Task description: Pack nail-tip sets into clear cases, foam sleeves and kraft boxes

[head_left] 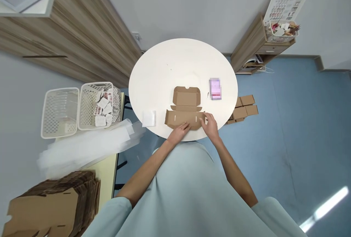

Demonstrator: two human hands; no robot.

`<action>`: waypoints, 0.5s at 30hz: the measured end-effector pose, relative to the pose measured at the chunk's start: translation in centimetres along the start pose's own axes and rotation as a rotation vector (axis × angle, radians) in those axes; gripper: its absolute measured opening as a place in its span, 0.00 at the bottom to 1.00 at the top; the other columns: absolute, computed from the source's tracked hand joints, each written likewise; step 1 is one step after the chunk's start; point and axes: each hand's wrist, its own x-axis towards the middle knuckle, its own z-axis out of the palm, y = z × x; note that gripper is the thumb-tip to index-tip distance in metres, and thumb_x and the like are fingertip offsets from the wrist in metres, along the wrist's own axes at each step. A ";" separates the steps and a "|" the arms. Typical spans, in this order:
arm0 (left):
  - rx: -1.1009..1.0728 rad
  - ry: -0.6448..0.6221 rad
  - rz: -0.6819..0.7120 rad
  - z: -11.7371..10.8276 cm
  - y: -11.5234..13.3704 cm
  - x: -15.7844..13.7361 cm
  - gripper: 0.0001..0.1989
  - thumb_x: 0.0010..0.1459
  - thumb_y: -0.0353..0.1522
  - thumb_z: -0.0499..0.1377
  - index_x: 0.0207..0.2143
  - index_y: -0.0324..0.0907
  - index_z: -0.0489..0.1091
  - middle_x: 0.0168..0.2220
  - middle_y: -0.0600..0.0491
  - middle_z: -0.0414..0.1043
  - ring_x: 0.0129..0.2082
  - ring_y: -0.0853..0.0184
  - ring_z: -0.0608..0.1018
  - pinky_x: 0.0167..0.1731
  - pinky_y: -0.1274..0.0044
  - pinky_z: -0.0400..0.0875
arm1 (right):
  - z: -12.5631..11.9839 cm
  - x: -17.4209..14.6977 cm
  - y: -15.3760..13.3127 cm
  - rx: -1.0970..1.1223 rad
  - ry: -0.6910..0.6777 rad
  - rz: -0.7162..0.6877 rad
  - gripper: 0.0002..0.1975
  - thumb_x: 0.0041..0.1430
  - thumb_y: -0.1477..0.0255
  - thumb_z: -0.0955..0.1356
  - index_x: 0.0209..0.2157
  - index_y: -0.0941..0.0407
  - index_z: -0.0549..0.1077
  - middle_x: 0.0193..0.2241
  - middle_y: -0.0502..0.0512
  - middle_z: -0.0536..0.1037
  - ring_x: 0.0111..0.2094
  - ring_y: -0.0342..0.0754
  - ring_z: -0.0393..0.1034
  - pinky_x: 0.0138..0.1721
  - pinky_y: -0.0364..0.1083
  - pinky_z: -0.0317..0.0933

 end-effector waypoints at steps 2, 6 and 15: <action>-0.006 -0.029 -0.017 0.0 -0.2 0.4 0.23 0.69 0.22 0.51 0.62 0.41 0.72 0.68 0.42 0.70 0.72 0.57 0.67 0.69 0.62 0.66 | 0.8 0.0 -0.2 -0.014 -0.010 -0.053 0.21 0.74 0.62 0.62 0.61 0.55 0.72 0.59 0.65 0.75 0.61 0.57 0.70 0.63 0.58 0.67; 0.004 -0.013 -0.065 -1.5 -1.1 0.2 0.26 0.68 0.30 0.60 0.67 0.40 0.67 0.72 0.38 0.62 0.74 0.51 0.63 0.70 0.57 0.63 | 2.7 0.9 -0.3 -0.052 -0.152 -0.059 0.21 0.74 0.65 0.62 0.63 0.54 0.70 0.60 0.64 0.74 0.61 0.57 0.70 0.62 0.58 0.67; -0.050 -0.069 -0.334 -4.7 -4.5 -2.7 0.20 0.65 0.29 0.61 0.59 0.43 0.77 0.76 0.46 0.55 0.76 0.50 0.58 0.71 0.59 0.61 | 5.5 6.2 0.6 -0.253 -0.246 0.113 0.30 0.71 0.68 0.63 0.71 0.61 0.58 0.72 0.76 0.54 0.57 0.62 0.73 0.60 0.62 0.67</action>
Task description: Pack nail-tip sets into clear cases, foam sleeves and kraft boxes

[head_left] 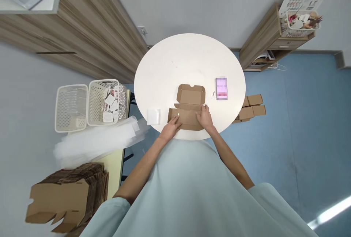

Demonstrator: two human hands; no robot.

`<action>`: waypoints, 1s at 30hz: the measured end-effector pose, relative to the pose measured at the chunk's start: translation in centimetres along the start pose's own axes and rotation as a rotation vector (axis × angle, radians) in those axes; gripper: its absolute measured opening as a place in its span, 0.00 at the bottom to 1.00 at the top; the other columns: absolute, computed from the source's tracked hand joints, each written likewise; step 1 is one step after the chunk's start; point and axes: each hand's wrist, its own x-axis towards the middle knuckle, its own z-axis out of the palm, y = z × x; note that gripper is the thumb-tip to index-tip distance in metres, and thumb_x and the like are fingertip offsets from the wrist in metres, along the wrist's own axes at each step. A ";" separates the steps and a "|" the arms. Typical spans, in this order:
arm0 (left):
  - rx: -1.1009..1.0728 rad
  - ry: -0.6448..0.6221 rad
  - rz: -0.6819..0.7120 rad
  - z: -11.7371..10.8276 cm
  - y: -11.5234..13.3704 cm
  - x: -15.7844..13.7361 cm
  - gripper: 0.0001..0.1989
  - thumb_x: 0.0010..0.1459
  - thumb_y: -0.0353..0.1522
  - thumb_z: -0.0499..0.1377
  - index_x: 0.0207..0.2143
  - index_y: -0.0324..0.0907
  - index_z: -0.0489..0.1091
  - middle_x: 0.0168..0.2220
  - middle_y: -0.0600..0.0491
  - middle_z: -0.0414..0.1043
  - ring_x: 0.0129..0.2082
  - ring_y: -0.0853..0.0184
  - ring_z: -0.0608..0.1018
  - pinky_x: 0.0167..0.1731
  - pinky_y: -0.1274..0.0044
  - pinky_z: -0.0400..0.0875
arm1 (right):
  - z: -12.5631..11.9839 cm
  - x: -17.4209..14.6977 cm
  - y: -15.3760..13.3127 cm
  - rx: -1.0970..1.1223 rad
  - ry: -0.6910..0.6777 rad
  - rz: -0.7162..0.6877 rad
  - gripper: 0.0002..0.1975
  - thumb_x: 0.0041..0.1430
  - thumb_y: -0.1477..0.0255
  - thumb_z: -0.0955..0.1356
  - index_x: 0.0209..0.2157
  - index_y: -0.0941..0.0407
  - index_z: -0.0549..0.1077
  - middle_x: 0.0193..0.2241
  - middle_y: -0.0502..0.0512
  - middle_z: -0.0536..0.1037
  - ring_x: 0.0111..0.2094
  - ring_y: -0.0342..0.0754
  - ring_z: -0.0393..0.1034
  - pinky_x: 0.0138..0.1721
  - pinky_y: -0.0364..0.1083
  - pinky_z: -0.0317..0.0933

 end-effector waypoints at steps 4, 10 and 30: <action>-0.068 -0.003 -0.014 0.0 0.1 -0.1 0.18 0.64 0.28 0.60 0.55 0.42 0.79 0.76 0.48 0.56 0.75 0.52 0.59 0.73 0.61 0.59 | -0.3 1.6 -0.5 0.003 -0.032 -0.046 0.31 0.70 0.68 0.64 0.71 0.60 0.58 0.70 0.74 0.59 0.60 0.63 0.71 0.61 0.61 0.66; -0.123 0.000 -0.021 -1.1 0.4 0.1 0.20 0.61 0.24 0.56 0.51 0.42 0.81 0.73 0.48 0.61 0.73 0.55 0.64 0.71 0.64 0.63 | -0.5 1.8 -1.2 0.077 -0.068 -0.061 0.37 0.68 0.64 0.70 0.73 0.52 0.56 0.62 0.67 0.65 0.50 0.55 0.78 0.57 0.56 0.70; -0.023 0.164 -0.283 -2.9 2.6 1.7 0.23 0.67 0.27 0.55 0.62 0.46 0.70 0.51 0.46 0.77 0.48 0.56 0.82 0.48 0.68 0.76 | -1.0 -1.6 0.1 -0.086 -0.280 -0.148 0.60 0.59 0.58 0.78 0.78 0.46 0.38 0.65 0.71 0.60 0.53 0.62 0.75 0.50 0.55 0.69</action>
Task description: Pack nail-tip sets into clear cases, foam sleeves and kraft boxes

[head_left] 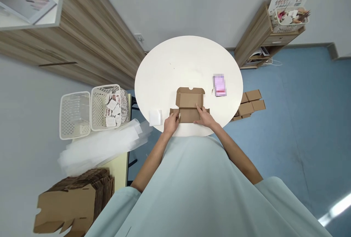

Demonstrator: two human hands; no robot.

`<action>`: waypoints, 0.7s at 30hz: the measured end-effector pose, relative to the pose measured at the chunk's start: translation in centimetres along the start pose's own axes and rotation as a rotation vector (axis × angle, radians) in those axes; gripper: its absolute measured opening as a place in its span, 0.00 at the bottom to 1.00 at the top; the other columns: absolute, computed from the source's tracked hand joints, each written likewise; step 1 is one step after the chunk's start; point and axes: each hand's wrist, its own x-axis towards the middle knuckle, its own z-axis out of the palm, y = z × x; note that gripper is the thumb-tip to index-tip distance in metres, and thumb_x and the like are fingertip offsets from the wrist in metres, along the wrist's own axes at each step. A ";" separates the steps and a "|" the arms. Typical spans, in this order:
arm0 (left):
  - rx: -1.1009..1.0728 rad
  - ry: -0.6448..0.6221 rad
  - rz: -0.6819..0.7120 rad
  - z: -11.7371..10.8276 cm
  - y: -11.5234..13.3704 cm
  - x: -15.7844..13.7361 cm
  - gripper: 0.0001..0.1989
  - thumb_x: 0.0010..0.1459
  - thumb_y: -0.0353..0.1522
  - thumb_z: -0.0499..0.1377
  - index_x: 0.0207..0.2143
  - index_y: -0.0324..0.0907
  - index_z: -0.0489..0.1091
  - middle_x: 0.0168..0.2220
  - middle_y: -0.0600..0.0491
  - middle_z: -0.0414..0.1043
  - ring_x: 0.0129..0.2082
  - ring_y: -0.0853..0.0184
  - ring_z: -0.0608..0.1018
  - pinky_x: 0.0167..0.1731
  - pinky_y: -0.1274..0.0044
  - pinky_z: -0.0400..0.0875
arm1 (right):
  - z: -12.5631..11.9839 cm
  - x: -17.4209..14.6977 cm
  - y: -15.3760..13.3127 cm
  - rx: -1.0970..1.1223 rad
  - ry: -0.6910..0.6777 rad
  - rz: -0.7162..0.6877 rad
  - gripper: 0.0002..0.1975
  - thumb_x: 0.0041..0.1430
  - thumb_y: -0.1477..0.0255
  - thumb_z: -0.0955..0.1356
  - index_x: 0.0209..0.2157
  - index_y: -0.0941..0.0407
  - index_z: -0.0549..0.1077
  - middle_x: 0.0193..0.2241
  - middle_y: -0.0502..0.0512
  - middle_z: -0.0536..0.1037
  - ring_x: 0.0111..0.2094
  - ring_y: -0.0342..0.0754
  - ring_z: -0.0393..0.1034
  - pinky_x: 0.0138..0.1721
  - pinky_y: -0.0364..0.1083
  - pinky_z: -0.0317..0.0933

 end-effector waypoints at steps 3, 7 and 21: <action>0.049 -0.011 0.009 -0.3 0.5 -0.1 0.20 0.69 0.28 0.53 0.61 0.46 0.70 0.51 0.46 0.77 0.47 0.55 0.82 0.47 0.68 0.75 | 0.0 0.1 0.2 0.000 0.017 0.004 0.57 0.60 0.57 0.78 0.78 0.46 0.41 0.67 0.71 0.59 0.50 0.61 0.76 0.49 0.53 0.69; 0.052 -0.034 0.053 -0.7 0.6 -0.3 0.22 0.67 0.26 0.53 0.61 0.46 0.70 0.51 0.45 0.77 0.48 0.55 0.82 0.48 0.68 0.75 | 0.4 0.1 0.7 0.022 0.021 -0.019 0.56 0.61 0.61 0.77 0.78 0.46 0.41 0.66 0.70 0.60 0.51 0.60 0.76 0.47 0.51 0.69; -0.076 -0.025 0.083 -1.4 0.8 -0.6 0.25 0.65 0.24 0.52 0.62 0.46 0.70 0.50 0.46 0.78 0.50 0.56 0.81 0.51 0.67 0.75 | 0.9 0.1 1.2 0.050 0.047 -0.031 0.56 0.60 0.62 0.78 0.78 0.47 0.43 0.66 0.70 0.61 0.50 0.60 0.77 0.51 0.54 0.68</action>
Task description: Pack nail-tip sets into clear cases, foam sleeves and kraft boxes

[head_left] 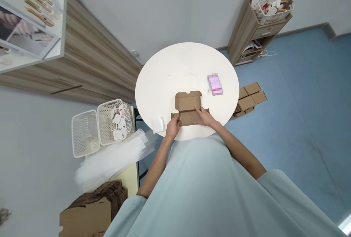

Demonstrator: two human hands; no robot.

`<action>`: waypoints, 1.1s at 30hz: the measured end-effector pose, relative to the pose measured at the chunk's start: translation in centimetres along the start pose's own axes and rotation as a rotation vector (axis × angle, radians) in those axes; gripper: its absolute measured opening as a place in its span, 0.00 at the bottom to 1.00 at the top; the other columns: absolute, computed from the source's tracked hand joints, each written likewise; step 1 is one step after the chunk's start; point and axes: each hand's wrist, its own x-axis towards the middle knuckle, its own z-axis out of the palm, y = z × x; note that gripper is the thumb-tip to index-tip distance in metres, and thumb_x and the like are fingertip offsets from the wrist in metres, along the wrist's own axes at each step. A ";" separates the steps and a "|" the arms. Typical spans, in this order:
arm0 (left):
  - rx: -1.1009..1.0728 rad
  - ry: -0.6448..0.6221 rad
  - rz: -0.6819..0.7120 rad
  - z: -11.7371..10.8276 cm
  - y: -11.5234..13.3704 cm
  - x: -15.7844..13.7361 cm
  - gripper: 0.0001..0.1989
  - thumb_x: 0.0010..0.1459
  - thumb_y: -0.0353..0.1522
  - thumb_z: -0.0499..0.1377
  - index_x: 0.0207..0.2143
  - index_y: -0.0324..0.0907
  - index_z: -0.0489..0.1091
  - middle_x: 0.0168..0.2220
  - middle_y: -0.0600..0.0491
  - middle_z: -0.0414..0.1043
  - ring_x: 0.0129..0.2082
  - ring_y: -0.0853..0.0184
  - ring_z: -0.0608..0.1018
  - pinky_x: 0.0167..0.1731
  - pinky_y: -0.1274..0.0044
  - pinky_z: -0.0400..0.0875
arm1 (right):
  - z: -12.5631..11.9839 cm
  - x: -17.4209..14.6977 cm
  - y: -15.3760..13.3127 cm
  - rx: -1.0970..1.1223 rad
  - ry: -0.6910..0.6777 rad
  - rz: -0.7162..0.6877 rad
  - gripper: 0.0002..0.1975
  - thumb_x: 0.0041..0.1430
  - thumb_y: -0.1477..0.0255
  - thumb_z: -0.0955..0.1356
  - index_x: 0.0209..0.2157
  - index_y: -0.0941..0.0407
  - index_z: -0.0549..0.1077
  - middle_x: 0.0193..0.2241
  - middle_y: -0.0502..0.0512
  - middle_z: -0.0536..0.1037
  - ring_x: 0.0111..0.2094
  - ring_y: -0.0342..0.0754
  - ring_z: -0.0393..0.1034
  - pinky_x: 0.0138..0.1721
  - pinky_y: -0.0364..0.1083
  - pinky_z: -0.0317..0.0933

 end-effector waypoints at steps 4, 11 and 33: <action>0.059 0.196 -0.104 -0.3 -0.6 -0.7 0.25 0.66 0.30 0.56 0.65 0.44 0.68 0.57 0.41 0.72 0.55 0.52 0.79 0.52 0.65 0.76 | 0.1 -0.3 0.1 0.032 -0.006 -0.001 0.53 0.63 0.61 0.76 0.78 0.46 0.43 0.66 0.69 0.62 0.46 0.56 0.77 0.49 0.53 0.68; 0.064 0.197 -0.266 -1.2 -1.0 -1.5 0.11 0.69 0.37 0.56 0.45 0.43 0.75 0.49 0.43 0.78 0.46 0.55 0.82 0.49 0.66 0.75 | 0.0 -0.5 0.0 0.019 -0.007 -0.008 0.52 0.63 0.62 0.76 0.78 0.46 0.44 0.66 0.68 0.62 0.47 0.56 0.76 0.51 0.53 0.67; -0.086 0.087 -0.342 0.4 1.8 0.9 0.09 0.66 0.40 0.60 0.37 0.44 0.71 0.41 0.49 0.83 0.42 0.58 0.84 0.42 0.71 0.71 | -0.6 -0.2 0.5 -0.005 -0.078 -0.038 0.61 0.56 0.60 0.80 0.78 0.46 0.39 0.70 0.72 0.57 0.57 0.65 0.74 0.53 0.54 0.68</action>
